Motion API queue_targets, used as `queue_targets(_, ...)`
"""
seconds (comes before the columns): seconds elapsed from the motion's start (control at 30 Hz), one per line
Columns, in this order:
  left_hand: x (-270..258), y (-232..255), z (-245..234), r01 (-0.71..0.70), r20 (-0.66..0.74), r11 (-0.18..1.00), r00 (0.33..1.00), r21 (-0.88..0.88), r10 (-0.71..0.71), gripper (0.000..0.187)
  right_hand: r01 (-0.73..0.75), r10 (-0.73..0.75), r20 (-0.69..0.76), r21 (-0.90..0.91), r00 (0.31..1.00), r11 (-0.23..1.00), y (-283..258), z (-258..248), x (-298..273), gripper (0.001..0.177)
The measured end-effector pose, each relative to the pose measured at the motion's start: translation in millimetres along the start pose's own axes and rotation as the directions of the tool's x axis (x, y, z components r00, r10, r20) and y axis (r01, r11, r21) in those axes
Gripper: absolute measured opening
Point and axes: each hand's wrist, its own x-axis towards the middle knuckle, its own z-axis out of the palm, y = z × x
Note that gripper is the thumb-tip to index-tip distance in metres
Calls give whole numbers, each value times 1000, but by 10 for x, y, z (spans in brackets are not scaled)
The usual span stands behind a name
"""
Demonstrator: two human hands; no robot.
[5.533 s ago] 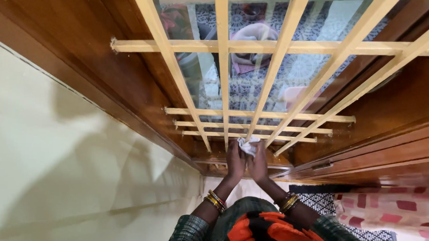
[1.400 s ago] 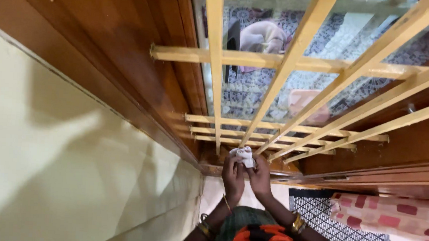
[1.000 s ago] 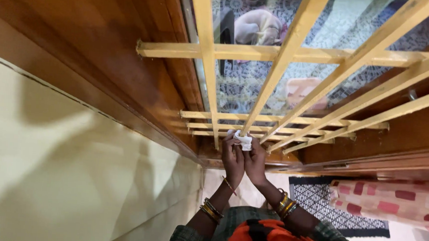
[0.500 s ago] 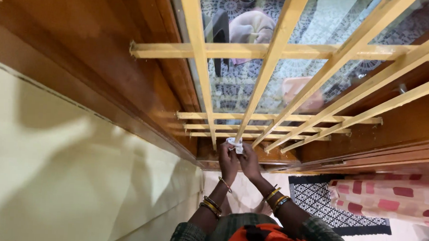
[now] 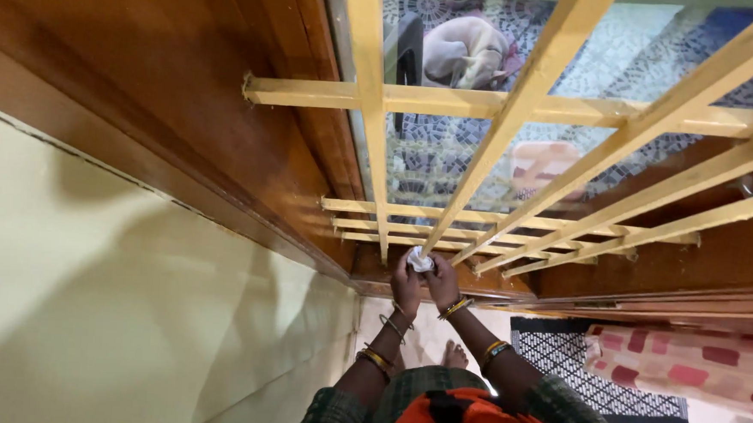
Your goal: The person wipes the wooden frame and glass panes of a door with a white cloth. They systematically clean the grid structure and the surrounding wood, moving the cloth across different sections of the door.
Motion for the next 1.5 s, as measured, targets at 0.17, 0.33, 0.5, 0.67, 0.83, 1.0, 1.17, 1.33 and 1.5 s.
queue_targets(0.17, 151, -161, 0, -41, 90, 999, 995, -12, 42, 38, -211, 119, 262, 358, 958, 909, 81, -11, 71, 58)
queue_targets(0.33, 94, -233, -90, -55, 98, 998, 994, 29, 52, 37, -213, 89, 302, 408, 949, 888, 99, -44, -5, 57)
queue_targets(0.5, 77, -55, -92, -72, 103, 949, 994, 306, 42, 44, -271, 127, 379, 356, 917, 895, 80, -74, -101, 60)
queue_targets(0.67, -86, 246, -128, 303, 51, 923, 945, 237, -324, 38, -394, 177, 528, 333, 831, 857, -56, -140, -311, 59)
queue_targets(0.83, -148, 514, -258, 63, 99, 938, 990, 342, -103, 31, -42, -95, 462, 276, 882, 960, -449, -266, -417, 53)
queue_targets(1.0, -365, 1414, -625, -217, 98, 975, 973, 47, 211, 35, 231, -344, 338, 331, 876, 915, -1360, -429, -641, 46)
queue_targets(1.17, -1057, 3655, -749, -333, -171, 941, 925, 61, 339, 38, 785, -788, 14, -92, 616, 613, -3485, -662, -999, 51)
queue_targets(1.33, -1350, 5174, -682, -846, -237, 362, 287, 391, 928, 35, 951, -974, -20, -214, 224, 223, -5036, -578, -1422, 48)
queue_targets(1.5, -1146, 5819, -698, -854, -115, 117, 68, 506, 991, 42, 964, -989, -66, -219, 136, 147, -5672, -417, -1318, 44)
